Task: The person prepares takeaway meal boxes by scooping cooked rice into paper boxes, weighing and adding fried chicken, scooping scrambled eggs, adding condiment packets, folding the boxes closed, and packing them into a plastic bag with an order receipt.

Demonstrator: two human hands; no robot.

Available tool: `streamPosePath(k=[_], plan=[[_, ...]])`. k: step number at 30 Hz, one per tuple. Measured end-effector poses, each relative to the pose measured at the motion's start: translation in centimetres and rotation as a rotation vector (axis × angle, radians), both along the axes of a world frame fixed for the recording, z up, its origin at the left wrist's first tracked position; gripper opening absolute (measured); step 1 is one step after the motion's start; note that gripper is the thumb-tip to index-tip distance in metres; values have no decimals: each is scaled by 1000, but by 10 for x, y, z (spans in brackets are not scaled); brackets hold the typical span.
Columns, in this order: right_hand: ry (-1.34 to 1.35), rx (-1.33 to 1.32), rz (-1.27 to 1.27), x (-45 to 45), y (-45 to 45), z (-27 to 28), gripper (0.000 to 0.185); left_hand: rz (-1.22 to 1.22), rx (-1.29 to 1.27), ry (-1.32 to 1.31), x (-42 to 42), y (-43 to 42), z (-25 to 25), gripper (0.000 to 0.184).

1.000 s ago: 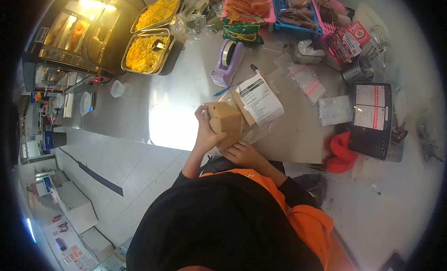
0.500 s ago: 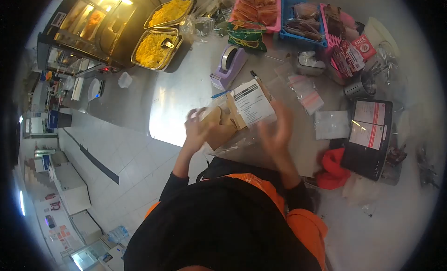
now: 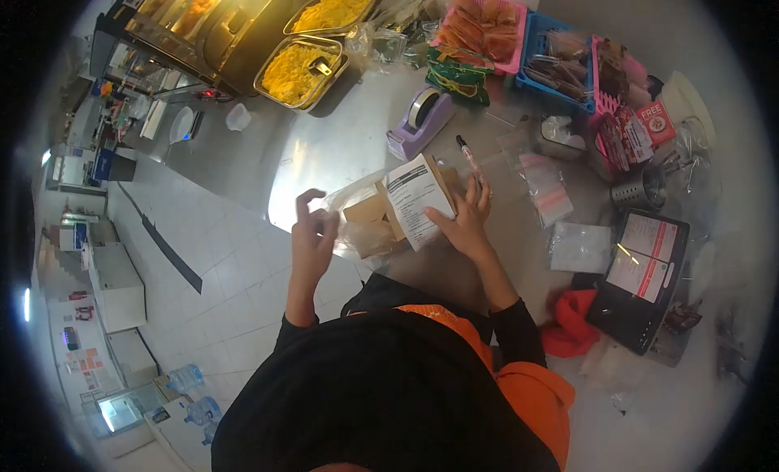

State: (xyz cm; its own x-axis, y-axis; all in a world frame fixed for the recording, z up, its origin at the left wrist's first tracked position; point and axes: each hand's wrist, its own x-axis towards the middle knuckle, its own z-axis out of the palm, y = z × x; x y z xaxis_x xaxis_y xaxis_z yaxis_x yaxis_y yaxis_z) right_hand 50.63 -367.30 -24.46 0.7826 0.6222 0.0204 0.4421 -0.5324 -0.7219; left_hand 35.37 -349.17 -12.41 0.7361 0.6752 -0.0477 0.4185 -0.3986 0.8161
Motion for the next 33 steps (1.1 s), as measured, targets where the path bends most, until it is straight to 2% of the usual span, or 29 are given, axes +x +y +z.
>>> streamPosePath(k=[2,4,6,7,9,10,12,15,16,18,19,21,22,24,25,26,28,31,33], plan=[[39,55,10,1,-3,-4,53,-221,772,211,8,-9,24,58],[39,112,48,7,-13,-20,52,-291,714,57,30,-27,43,83],[296,483,-108,18,-22,-27,51,-522,571,63,57,-50,35,89],[425,666,-183,21,-25,-29,50,-547,666,109,69,-57,16,89],[407,638,-269,24,-29,-38,49,-600,861,207,88,-59,-31,87],[399,626,-315,24,-30,-45,49,-579,732,257,98,-55,-31,86],[545,538,-254,27,-34,-75,45,-543,479,358,114,-42,-30,84],[734,543,-217,24,-33,-69,38,-667,225,334,112,-11,-11,79],[794,567,-214,22,-32,-62,35,-699,304,341,106,-8,-1,80],[686,584,-243,27,-32,-61,28,-755,460,353,86,-15,16,81],[632,589,-251,30,-30,-55,24,-754,557,366,77,-19,4,82],[338,279,-280,39,-33,-25,18,-739,757,393,62,-23,-30,86],[192,127,-292,42,-33,-5,15,-754,734,444,61,-26,-27,90],[-276,345,-260,43,-27,21,14,-725,862,319,65,-34,-1,86],[-514,443,-242,42,-24,32,14,-786,847,243,70,-38,-4,82],[-459,544,-188,39,-19,41,14,-849,832,168,75,-42,-7,79],[-344,739,-62,32,-8,54,16,-1102,639,-2,93,-48,-46,68],[-189,707,79,27,-7,51,14,-1117,804,419,110,-65,-46,50],[-162,933,-211,33,-20,50,14,-1090,743,203,109,-56,-49,46]])
